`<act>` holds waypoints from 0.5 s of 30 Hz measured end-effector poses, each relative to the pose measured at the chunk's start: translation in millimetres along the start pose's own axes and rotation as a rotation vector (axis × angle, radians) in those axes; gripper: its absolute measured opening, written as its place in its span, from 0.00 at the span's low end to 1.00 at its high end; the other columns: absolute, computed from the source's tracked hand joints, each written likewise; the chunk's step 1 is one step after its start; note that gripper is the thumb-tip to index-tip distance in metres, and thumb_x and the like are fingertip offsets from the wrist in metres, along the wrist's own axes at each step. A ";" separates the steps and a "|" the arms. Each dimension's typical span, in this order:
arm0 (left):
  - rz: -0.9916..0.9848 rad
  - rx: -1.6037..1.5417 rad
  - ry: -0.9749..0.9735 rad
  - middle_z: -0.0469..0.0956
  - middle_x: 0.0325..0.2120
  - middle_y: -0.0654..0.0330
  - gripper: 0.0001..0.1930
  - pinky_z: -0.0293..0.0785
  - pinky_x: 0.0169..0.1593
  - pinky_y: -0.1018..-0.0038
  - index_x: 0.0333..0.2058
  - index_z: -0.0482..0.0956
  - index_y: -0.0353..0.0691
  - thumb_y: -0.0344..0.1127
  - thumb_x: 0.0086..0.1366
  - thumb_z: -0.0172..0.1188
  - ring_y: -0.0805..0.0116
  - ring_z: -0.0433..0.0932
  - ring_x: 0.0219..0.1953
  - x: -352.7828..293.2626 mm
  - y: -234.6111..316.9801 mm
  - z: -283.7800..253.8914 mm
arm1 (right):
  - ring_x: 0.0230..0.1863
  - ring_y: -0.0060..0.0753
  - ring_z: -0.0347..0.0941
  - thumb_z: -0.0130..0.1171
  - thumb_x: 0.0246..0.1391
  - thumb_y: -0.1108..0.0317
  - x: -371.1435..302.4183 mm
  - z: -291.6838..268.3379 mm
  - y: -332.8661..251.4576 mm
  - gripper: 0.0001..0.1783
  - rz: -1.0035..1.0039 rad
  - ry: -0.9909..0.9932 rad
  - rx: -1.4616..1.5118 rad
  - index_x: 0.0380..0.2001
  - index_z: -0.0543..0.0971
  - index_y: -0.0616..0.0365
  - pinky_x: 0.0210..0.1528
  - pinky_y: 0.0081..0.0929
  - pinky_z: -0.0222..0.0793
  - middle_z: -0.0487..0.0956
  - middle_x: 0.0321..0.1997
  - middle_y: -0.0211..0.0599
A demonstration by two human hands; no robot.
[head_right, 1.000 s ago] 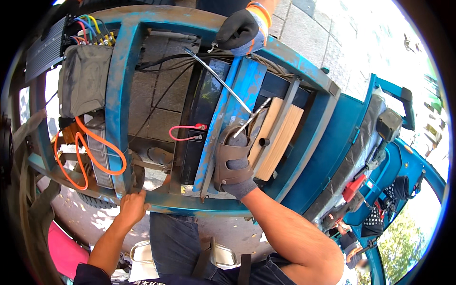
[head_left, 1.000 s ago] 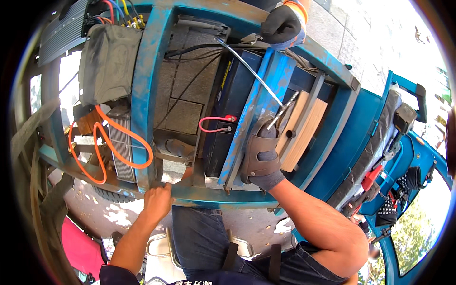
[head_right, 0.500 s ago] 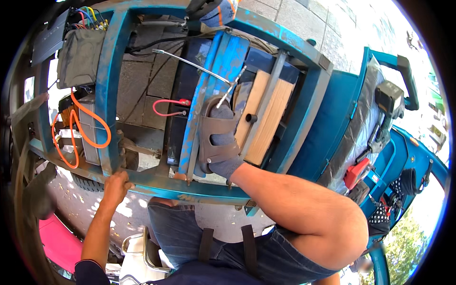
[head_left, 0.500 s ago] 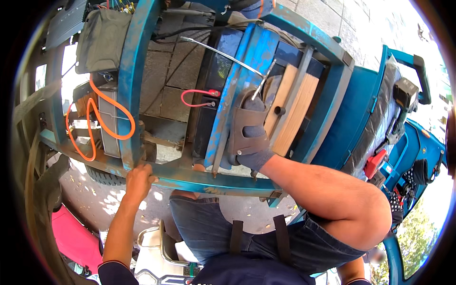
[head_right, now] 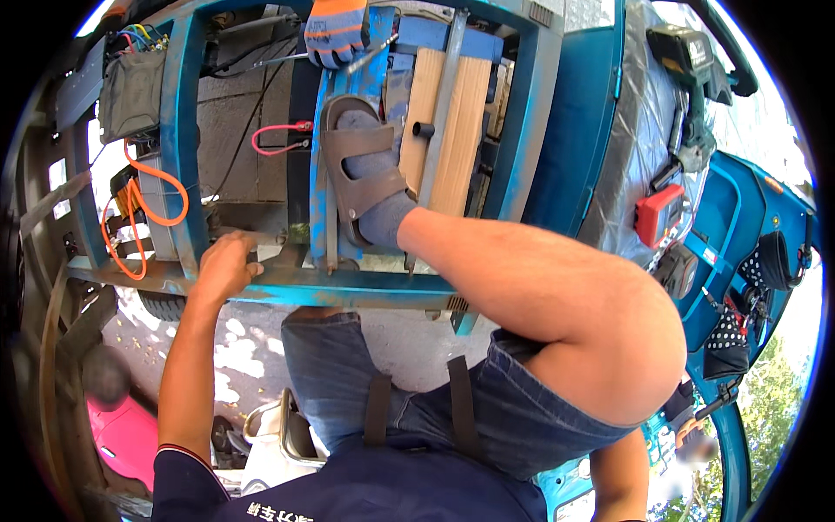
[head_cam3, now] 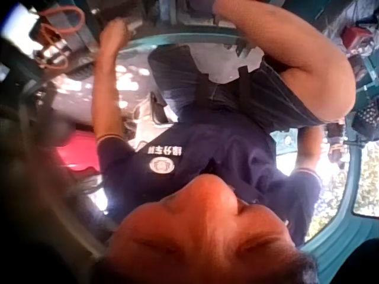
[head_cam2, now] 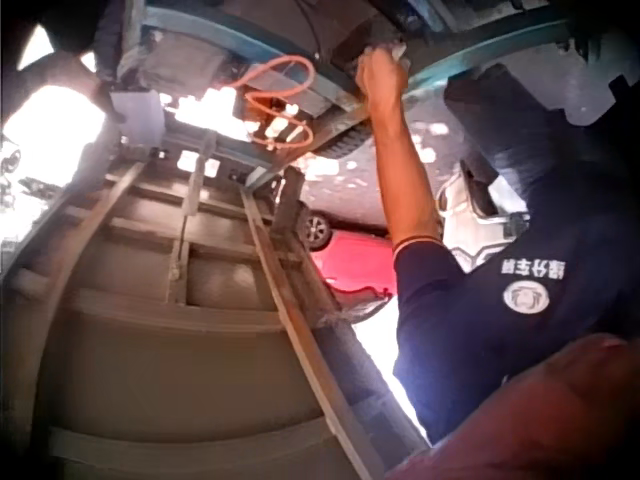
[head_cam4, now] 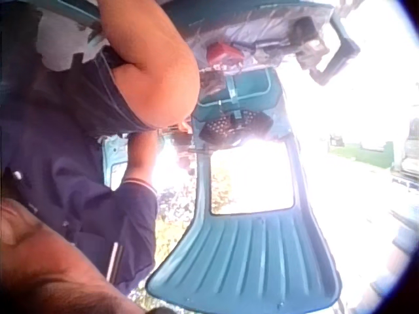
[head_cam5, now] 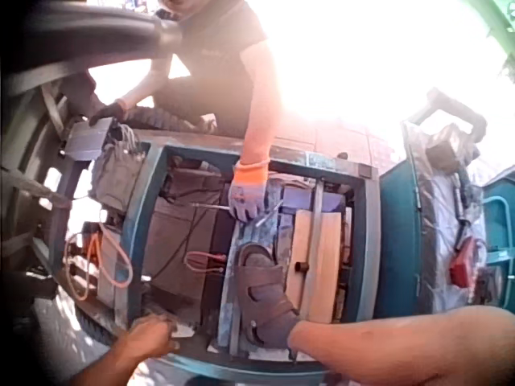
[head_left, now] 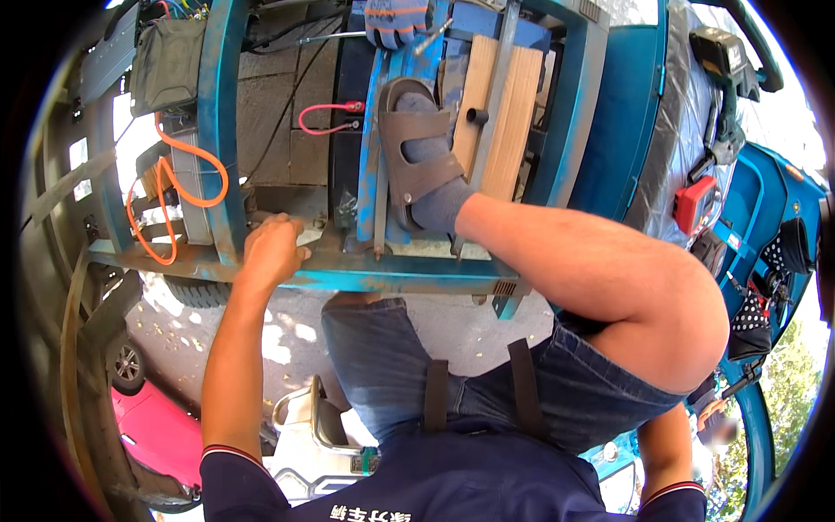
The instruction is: The person uses a screwdriver to tighten connections on a terminal block within the electrical compartment of a blue three-wheeled vehicle. They then disconnect and reconnect several multi-pin wire connectors and check the handlebar controls.
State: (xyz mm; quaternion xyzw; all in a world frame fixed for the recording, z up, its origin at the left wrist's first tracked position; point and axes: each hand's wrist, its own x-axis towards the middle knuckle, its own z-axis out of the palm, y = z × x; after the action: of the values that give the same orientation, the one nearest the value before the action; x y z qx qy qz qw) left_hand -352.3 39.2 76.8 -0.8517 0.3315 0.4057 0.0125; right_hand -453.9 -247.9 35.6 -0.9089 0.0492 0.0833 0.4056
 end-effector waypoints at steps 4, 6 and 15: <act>0.001 0.058 0.045 0.80 0.38 0.51 0.14 0.74 0.54 0.57 0.34 0.87 0.38 0.37 0.51 0.77 0.50 0.79 0.48 -41.4 -13.3 46.0 | 0.49 0.59 0.80 0.77 0.47 0.56 -0.7 -3.1 -1.9 0.24 0.018 -0.006 -0.010 0.41 0.81 0.59 0.52 0.46 0.74 0.84 0.43 0.53; -0.032 0.061 0.111 0.79 0.37 0.52 0.13 0.74 0.53 0.57 0.33 0.87 0.38 0.36 0.51 0.77 0.50 0.78 0.47 -41.5 -11.4 57.4 | 0.49 0.59 0.80 0.77 0.47 0.56 -1.8 -7.4 -4.3 0.24 0.020 -0.015 -0.029 0.41 0.81 0.59 0.52 0.47 0.74 0.84 0.42 0.53; -0.007 0.089 0.242 0.81 0.33 0.51 0.13 0.71 0.53 0.54 0.31 0.84 0.38 0.37 0.50 0.76 0.48 0.80 0.44 -48.5 -19.9 68.9 | 0.48 0.59 0.81 0.77 0.48 0.55 -21.1 -14.6 -20.6 0.25 0.067 -0.074 -0.055 0.40 0.79 0.62 0.51 0.47 0.74 0.84 0.41 0.54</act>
State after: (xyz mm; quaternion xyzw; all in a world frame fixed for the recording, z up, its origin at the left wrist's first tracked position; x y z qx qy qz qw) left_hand -409.8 101.6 59.6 -0.8942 0.3454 0.2846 0.0114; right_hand -469.8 -244.7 64.3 -0.9139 0.0625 0.1316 0.3789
